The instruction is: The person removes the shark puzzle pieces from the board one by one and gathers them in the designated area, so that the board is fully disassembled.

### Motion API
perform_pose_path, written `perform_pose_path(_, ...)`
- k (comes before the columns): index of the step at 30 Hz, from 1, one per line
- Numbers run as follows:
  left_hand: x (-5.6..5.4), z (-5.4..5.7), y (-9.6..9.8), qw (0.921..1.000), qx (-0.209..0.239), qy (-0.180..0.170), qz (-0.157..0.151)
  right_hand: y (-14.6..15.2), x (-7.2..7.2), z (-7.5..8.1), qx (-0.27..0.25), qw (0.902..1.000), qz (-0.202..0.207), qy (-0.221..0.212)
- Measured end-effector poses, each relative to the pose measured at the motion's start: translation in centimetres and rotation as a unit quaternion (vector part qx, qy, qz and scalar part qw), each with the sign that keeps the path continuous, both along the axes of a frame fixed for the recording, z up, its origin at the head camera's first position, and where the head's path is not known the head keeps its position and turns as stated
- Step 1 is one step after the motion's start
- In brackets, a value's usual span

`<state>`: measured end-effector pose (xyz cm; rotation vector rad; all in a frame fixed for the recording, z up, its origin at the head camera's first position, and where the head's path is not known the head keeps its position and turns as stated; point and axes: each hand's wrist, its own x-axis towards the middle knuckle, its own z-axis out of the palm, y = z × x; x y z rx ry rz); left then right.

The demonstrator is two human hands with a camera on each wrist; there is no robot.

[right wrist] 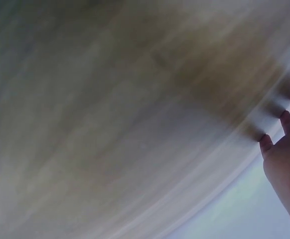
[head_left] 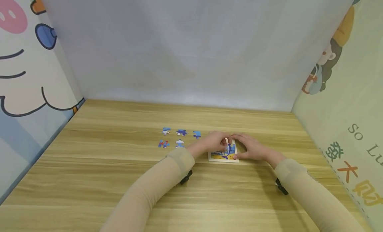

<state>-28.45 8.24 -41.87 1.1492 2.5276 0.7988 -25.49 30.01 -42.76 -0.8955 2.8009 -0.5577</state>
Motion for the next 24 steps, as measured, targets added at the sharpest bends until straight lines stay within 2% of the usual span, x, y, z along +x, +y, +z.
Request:
perform_pose_path(3,0.0,0.1,0.0,0.9999,-0.004,0.004,0.008,0.0,-0.2,0.0,0.003,1.0,0.001,-0.002)
perform_pose_path(8,-0.2,0.8,-0.6,0.9991,0.003,-0.023,0.035,0.0,-0.3,-0.2,0.005,1.0,0.003,0.001)
perform_pose_path(10,-0.4,1.1,-0.9,0.9989,0.008,-0.023,0.041,0.1,-0.3,-0.3,0.006,1.0,0.002,0.002)
perform_pose_path(15,-0.9,2.0,-1.9,0.999,0.012,-0.022,0.036,0.1,-0.4,-0.3,0.016,0.9998,-0.007,-0.005)
perform_pose_path(24,-1.1,4.1,-3.8,0.9986,-0.005,-0.05,0.016,-0.1,-0.6,-0.3,0.013,0.9999,-0.001,-0.007)
